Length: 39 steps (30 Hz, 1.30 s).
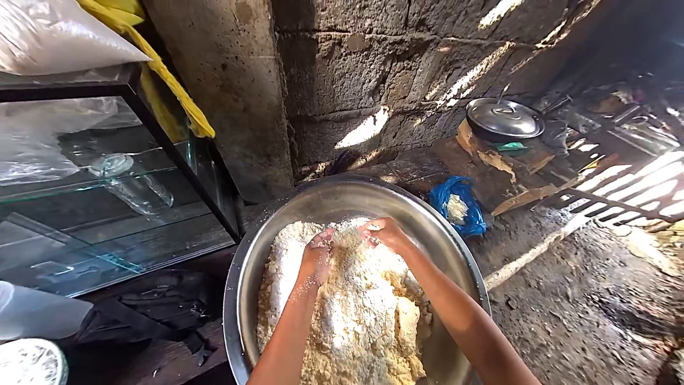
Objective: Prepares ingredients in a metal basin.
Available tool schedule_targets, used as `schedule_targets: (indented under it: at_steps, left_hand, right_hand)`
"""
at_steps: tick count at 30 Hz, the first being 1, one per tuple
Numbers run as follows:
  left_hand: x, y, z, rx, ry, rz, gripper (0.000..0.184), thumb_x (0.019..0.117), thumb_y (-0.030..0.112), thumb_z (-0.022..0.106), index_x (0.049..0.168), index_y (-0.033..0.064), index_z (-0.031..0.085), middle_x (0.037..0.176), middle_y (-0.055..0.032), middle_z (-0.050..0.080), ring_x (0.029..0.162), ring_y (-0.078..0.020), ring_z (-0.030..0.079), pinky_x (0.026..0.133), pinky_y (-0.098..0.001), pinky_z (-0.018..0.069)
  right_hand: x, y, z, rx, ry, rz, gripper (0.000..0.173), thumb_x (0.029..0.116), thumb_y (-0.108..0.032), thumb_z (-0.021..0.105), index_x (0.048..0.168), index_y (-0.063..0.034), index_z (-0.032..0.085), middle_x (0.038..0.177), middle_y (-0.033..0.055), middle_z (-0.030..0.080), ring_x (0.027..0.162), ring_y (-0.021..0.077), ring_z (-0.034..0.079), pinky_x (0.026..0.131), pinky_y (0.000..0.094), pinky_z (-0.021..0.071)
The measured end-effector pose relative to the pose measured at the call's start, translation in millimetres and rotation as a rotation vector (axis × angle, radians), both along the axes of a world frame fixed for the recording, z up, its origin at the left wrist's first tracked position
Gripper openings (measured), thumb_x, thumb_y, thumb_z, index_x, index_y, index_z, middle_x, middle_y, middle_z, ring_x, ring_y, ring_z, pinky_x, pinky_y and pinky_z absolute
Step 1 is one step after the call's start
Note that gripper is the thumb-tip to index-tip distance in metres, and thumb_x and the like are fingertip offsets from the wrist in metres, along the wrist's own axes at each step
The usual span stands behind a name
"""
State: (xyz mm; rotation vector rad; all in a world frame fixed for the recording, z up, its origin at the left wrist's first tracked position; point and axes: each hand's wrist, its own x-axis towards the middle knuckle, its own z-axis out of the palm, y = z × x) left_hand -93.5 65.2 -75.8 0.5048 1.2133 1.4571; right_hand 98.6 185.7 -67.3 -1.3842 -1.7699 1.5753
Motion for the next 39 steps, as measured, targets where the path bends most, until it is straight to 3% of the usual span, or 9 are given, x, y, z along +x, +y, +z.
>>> schedule_targets:
  at_steps: [4,10,13,17,21,23,25,28,39]
  left_hand:
    - [5,2,-11,0.042,0.034,-0.008,0.05,0.0946,-0.019,0.038,0.14,-0.0045,0.052,0.143,-0.019,0.053,0.12,-0.0205,0.059,0.101,-0.0327,0.0499]
    - [23,1,-15,-0.092,-0.011,0.084,0.031,0.1073,0.006,0.048,0.135,-0.0073,0.055,0.135,-0.0223,0.059,0.117,-0.0248,0.062,0.099,-0.036,0.0512]
    - [38,-3,-11,-0.147,-0.028,0.064,0.038,0.1094,0.015,0.046,0.142,-0.0032,0.052,0.15,-0.0202,0.049,0.136,-0.0269,0.049,0.111,-0.0419,0.0406]
    - [48,-4,-16,-0.104,-0.063,0.116,0.043,0.1125,0.029,0.035,0.141,0.0032,0.054,0.127,-0.0141,0.062,0.11,-0.018,0.061,0.094,-0.0369,0.0503]
    - [42,-12,-20,0.066,-0.238,0.052,0.048,0.1139,0.026,0.022,0.149,0.0005,0.043,0.145,-0.0101,0.055,0.126,-0.009,0.055,0.106,-0.0268,0.0444]
    - [62,-19,-6,-0.074,-0.309,0.053,0.041,0.1124,0.032,0.029,0.125,0.0061,0.059,0.107,-0.006,0.068,0.094,-0.0116,0.064,0.08,-0.0316,0.0539]
    - [72,-27,-1,-0.134,-0.322,-0.025,0.045,0.1119,0.04,0.027,0.117,0.0113,0.061,0.094,-0.0048,0.067,0.082,-0.0142,0.065,0.07,-0.034,0.0546]
    - [57,-22,-3,0.04,-0.317,-0.057,0.054,0.1129,0.038,0.02,0.152,0.0086,0.043,0.143,-0.0098,0.057,0.127,-0.0153,0.057,0.105,-0.0365,0.048]
    - [47,-20,9,-0.012,-0.501,-0.053,0.074,0.1054,0.063,0.013,0.137,0.0114,0.055,0.12,-0.0061,0.07,0.108,-0.0152,0.067,0.09,-0.0371,0.0562]
  right_hand:
    - [-4,-4,2,0.156,-0.315,-0.013,0.035,0.1073,-0.032,0.054,0.122,-0.0015,0.065,0.08,0.0084,0.069,0.052,0.0116,0.055,0.052,0.0285,0.0481]
    - [8,12,-54,0.431,-0.621,0.172,0.041,0.1067,-0.032,0.05,0.134,-0.0047,0.064,0.14,0.0256,0.057,0.131,0.041,0.055,0.111,0.0573,0.0423]
    - [-23,-36,-62,0.278,-0.378,0.113,0.036,0.1057,-0.025,0.052,0.133,-0.004,0.063,0.133,0.0202,0.063,0.126,0.0328,0.059,0.109,0.0524,0.0458]
    - [-64,-122,-34,0.267,0.055,-0.113,0.035,0.1029,-0.011,0.044,0.128,0.0035,0.063,0.131,0.022,0.061,0.124,0.0297,0.058,0.108,0.0461,0.0452]
    - [-71,-148,-28,0.383,0.133,-0.022,0.068,0.1087,-0.04,0.031,0.159,0.0043,0.027,0.169,0.0235,0.014,0.159,0.0325,0.013,0.13,0.0473,0.0116]
    - [-68,-118,-28,0.42,0.047,-0.076,0.078,0.1071,-0.048,0.027,0.161,0.0068,0.016,0.169,0.0278,0.007,0.159,0.0367,0.006,0.13,0.0499,0.0067]
    - [-62,-103,-32,0.494,-0.05,-0.078,0.079,0.1069,-0.051,0.019,0.161,0.0069,0.015,0.169,0.0275,0.007,0.159,0.038,0.004,0.129,0.0525,0.0044]
    - [-55,-123,-40,0.639,0.031,0.029,0.074,0.1095,-0.049,0.018,0.16,0.0049,0.025,0.169,0.0237,0.017,0.159,0.0346,0.012,0.129,0.0577,0.0061]
    - [-51,-104,-36,0.773,-0.068,0.134,0.074,0.1086,-0.051,0.012,0.161,-0.0016,0.027,0.17,0.0155,0.019,0.159,0.033,0.008,0.126,0.0619,0.0009]
